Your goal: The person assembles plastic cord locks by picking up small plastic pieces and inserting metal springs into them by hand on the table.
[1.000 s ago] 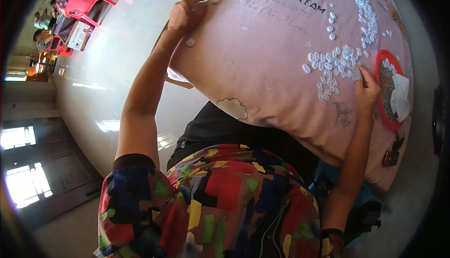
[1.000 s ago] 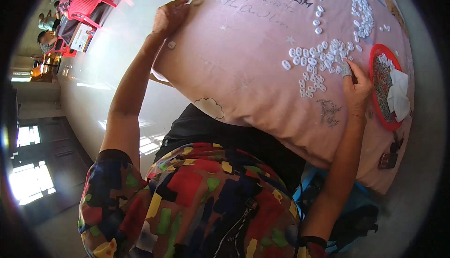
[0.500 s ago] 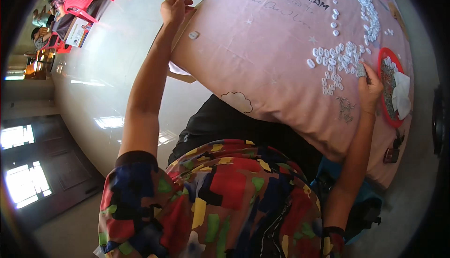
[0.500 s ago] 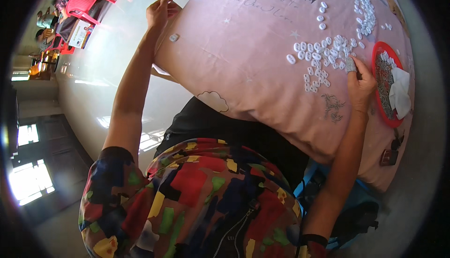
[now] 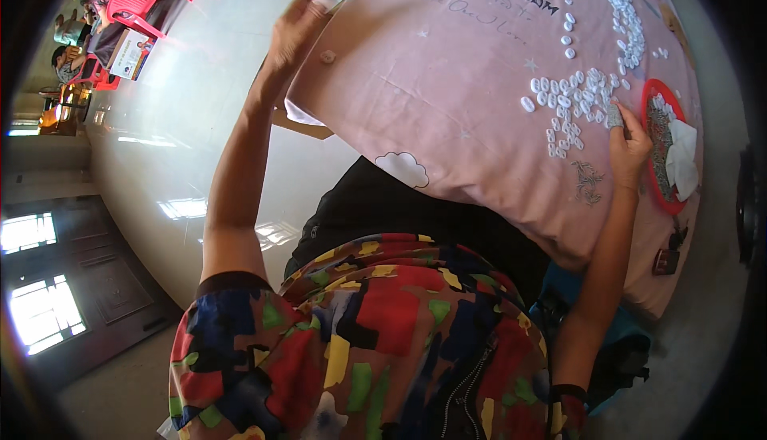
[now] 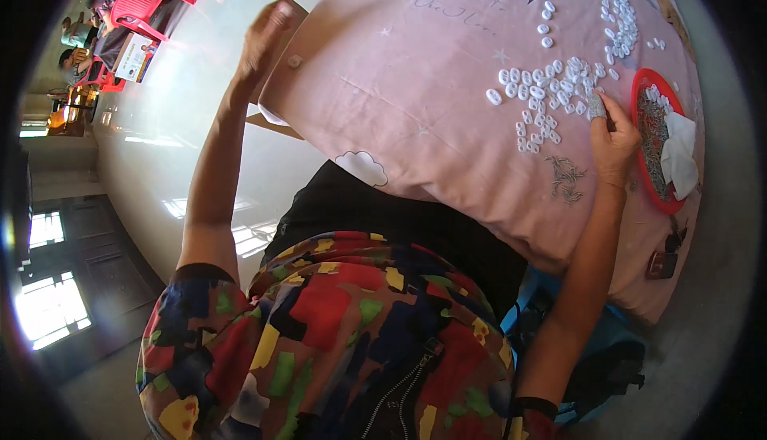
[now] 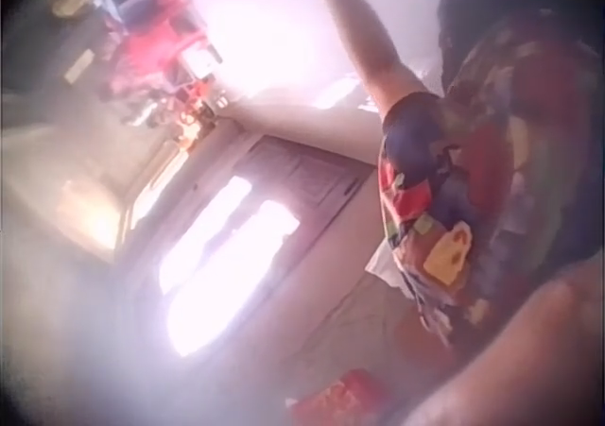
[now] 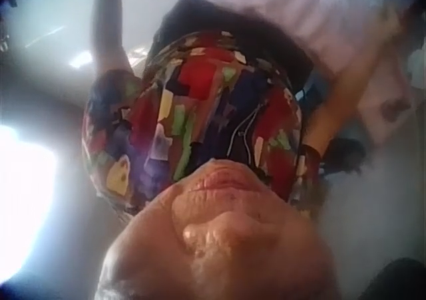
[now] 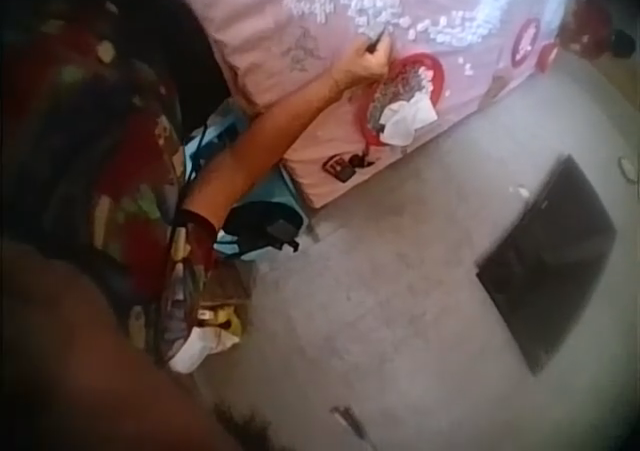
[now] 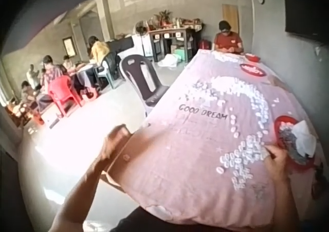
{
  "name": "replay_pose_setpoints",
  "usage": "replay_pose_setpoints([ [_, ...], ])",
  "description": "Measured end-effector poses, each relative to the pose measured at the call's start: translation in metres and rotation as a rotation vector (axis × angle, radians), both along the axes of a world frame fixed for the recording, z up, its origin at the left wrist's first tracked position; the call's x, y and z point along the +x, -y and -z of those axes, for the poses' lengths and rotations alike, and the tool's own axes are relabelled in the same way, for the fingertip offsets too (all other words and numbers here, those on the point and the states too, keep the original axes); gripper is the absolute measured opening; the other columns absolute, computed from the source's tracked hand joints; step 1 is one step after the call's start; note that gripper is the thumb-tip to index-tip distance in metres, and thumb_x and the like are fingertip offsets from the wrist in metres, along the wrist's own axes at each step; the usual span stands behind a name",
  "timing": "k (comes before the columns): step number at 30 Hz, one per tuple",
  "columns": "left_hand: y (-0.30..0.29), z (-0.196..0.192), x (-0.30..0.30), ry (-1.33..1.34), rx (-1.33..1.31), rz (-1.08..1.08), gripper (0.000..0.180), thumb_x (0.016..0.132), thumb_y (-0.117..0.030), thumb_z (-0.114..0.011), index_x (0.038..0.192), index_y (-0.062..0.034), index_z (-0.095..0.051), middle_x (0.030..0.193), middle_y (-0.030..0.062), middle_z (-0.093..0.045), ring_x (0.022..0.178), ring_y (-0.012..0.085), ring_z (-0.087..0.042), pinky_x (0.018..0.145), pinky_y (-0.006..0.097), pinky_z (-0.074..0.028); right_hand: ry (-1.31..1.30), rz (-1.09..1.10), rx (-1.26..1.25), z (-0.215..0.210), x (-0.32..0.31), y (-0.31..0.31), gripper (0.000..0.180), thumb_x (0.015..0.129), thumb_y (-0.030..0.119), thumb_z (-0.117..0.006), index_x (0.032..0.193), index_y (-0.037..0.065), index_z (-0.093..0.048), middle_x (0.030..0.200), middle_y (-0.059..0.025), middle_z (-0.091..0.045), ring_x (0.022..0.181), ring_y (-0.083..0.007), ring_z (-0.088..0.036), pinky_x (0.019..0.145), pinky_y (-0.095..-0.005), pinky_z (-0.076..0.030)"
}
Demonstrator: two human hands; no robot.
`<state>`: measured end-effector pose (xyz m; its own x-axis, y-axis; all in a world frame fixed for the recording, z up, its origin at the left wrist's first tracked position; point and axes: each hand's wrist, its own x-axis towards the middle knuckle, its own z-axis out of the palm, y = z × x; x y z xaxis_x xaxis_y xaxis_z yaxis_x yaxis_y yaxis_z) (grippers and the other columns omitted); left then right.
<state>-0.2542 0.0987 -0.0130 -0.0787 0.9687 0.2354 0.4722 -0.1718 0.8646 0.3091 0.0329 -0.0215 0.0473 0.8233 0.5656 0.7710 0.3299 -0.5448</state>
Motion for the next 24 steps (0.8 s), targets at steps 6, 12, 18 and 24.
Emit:
replay_pose_setpoints([
  [6,0.020,-0.004,0.018,-0.534,-0.114,-0.014,0.073,0.089,-0.055,-0.065,0.141,-0.0055,-0.050,0.132,0.0219,-0.058,0.116,0.0332,-0.061,0.099,0.041,-0.047,-0.024,0.035,-0.071,0.001,0.001,-0.002,0.031,0.085,0.003,-0.058,0.112,0.001,-0.071,0.100,-0.0158,-0.074,0.089,-0.0178,-0.070,0.080,-0.0308,-0.054],
  [12,-0.049,-0.007,0.030,-0.623,0.346,-0.091,0.053,0.086,-0.047,-0.070,0.124,-0.0112,-0.067,0.107,0.0225,-0.069,0.100,0.0398,-0.066,0.089,0.043,-0.052,-0.016,0.030,-0.048,0.001,0.000,-0.001,0.034,0.083,0.003,-0.055,0.112,0.002,-0.071,0.099,-0.0156,-0.074,0.087,-0.0181,-0.070,0.078,-0.0314,-0.054],
  [18,-0.079,0.013,0.042,-0.452,0.074,-0.132,0.038,0.089,-0.039,-0.058,0.115,-0.0150,-0.071,0.112,0.0142,-0.070,0.108,0.0323,-0.065,0.095,0.039,-0.049,-0.064,0.017,-0.030,-0.005,-0.008,0.003,0.023,0.086,0.011,-0.067,0.107,0.004,-0.073,0.089,-0.0136,-0.073,0.078,-0.0155,-0.069,0.071,-0.0299,-0.053],
  [24,-0.054,-0.001,0.017,-0.706,-0.004,-0.317,0.042,0.085,-0.035,-0.067,0.118,-0.0092,-0.070,0.109,0.0188,-0.071,0.104,0.0356,-0.067,0.095,0.040,-0.050,0.007,-0.027,0.021,-0.016,-0.020,0.008,0.023,0.083,0.005,-0.064,0.104,0.005,-0.073,0.085,-0.0131,-0.071,0.071,-0.0183,-0.067,0.066,-0.0303,-0.052],
])
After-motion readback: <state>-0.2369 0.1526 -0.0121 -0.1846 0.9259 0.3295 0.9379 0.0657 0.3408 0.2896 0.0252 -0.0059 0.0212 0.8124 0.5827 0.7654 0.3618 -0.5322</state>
